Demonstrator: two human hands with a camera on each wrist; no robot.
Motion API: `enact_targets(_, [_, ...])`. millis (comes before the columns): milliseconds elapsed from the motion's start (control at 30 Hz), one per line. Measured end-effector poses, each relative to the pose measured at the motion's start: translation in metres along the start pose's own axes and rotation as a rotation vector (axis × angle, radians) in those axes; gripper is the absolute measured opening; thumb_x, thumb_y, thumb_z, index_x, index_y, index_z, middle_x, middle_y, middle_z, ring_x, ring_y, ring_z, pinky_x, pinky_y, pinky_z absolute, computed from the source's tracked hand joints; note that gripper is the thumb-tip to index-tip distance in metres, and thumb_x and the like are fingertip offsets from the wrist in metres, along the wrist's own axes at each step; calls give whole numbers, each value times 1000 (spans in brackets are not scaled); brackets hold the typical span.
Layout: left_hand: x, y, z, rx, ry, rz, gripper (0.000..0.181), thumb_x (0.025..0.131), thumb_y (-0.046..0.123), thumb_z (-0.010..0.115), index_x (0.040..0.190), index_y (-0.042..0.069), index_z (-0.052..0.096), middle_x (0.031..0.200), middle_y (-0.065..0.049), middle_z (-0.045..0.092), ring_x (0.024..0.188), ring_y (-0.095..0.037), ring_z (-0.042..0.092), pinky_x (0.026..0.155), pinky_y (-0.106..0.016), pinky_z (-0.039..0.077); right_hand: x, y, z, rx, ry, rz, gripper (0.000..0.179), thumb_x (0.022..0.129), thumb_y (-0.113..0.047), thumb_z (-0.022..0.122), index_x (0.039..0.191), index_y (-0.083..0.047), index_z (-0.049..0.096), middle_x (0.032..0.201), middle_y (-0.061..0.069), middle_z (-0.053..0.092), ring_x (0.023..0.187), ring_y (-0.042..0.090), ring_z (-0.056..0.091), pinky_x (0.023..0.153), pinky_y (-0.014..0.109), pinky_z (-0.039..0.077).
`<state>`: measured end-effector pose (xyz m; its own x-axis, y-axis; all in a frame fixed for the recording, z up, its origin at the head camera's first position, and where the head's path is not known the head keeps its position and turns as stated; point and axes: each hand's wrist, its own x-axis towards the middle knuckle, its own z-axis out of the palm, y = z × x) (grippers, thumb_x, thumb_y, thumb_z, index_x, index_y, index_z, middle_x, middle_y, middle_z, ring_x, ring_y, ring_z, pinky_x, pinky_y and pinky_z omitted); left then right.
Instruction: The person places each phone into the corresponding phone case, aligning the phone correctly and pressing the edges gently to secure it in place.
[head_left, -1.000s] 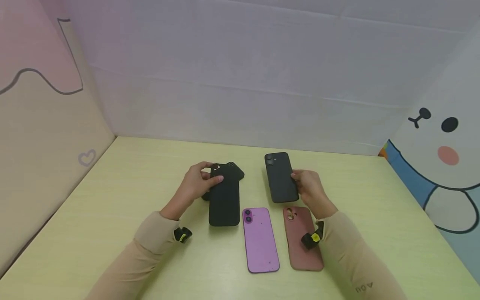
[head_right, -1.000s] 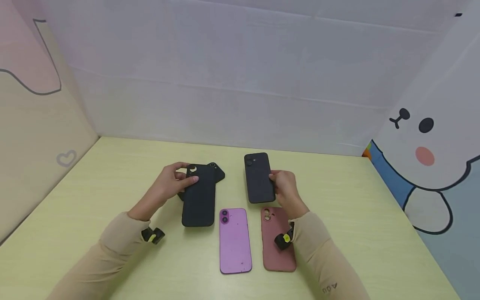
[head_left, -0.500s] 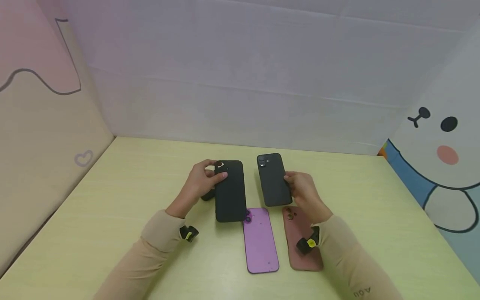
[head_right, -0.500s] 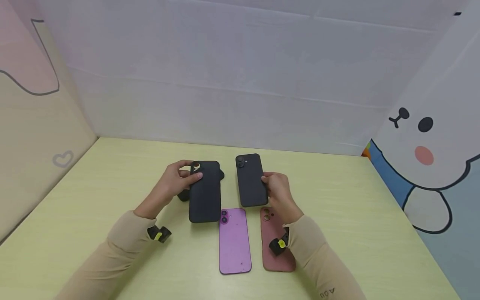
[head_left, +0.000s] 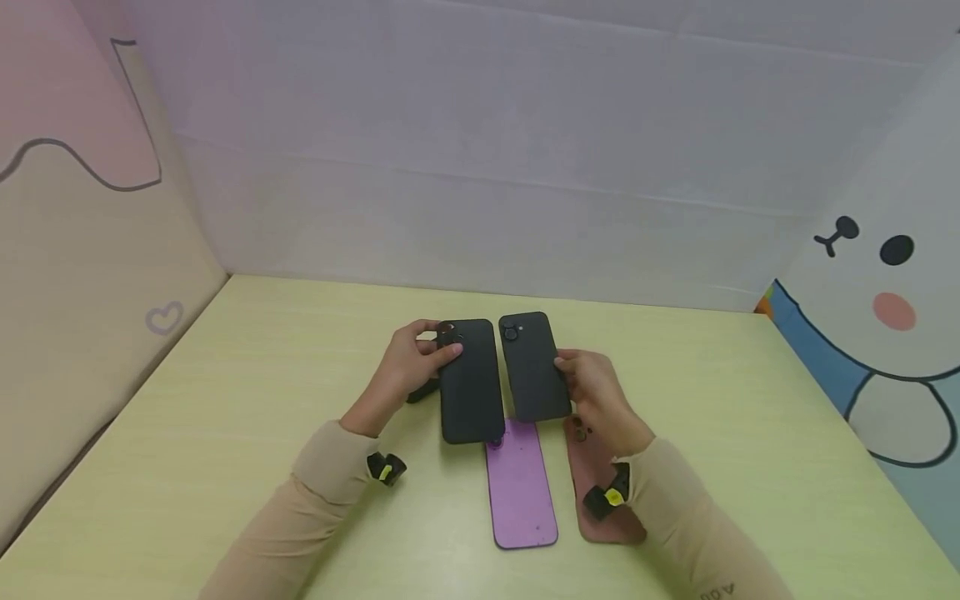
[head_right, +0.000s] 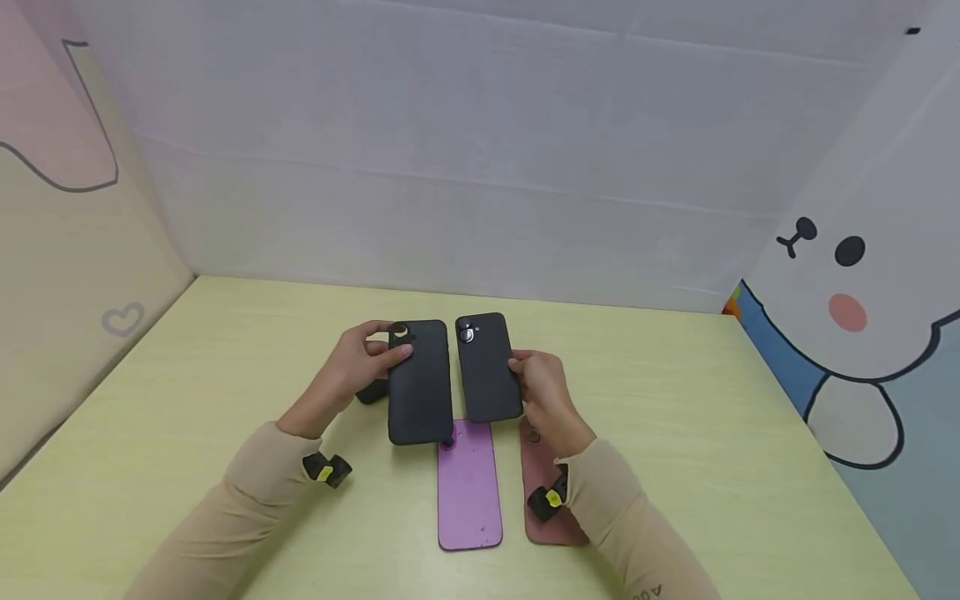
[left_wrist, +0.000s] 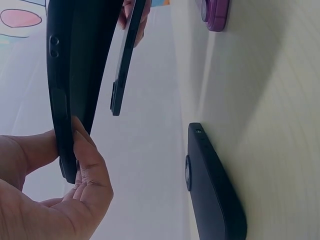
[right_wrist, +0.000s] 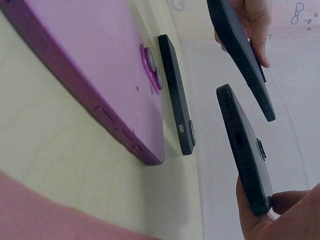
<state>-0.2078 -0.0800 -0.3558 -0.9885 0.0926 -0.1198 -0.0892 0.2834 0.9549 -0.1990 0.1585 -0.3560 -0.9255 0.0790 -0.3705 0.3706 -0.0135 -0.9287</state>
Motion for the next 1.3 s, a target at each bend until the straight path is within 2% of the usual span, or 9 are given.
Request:
enact_targets(367, [3, 0, 7, -57, 3, 10, 52, 85, 14, 65, 131, 4, 44, 106, -24, 64, 73, -16, 66, 68, -30, 55, -3, 5, 6, 7, -29, 11, 42, 93, -5, 38, 135, 3, 41, 129, 15, 45, 96, 16, 52, 87, 30, 44])
enact_targets(600, [3, 2, 10, -75, 8, 15, 52, 85, 13, 65, 131, 4, 44, 106, -24, 64, 72, -15, 66, 67, -30, 54, -6, 6, 8, 6, -44, 9, 41, 93, -5, 39, 133, 2, 43, 124, 14, 49, 91, 15, 55, 80, 27, 47])
enact_targets(933, [4, 1, 14, -94, 4, 30, 52, 85, 14, 66, 130, 4, 44, 104, -23, 65, 70, -13, 66, 65, -27, 54, -8, 6, 11, 23, -45, 4, 40, 93, -5, 42, 132, 4, 44, 119, 11, 49, 89, 13, 51, 77, 24, 44])
enact_targets(1300, [5, 0, 15, -84, 1, 19, 51, 85, 16, 66, 130, 6, 44, 102, -21, 67, 66, -10, 64, 70, -35, 54, -9, 7, 15, 29, -65, 6, 40, 93, -4, 42, 132, 5, 43, 123, 13, 48, 91, 14, 51, 82, 26, 43])
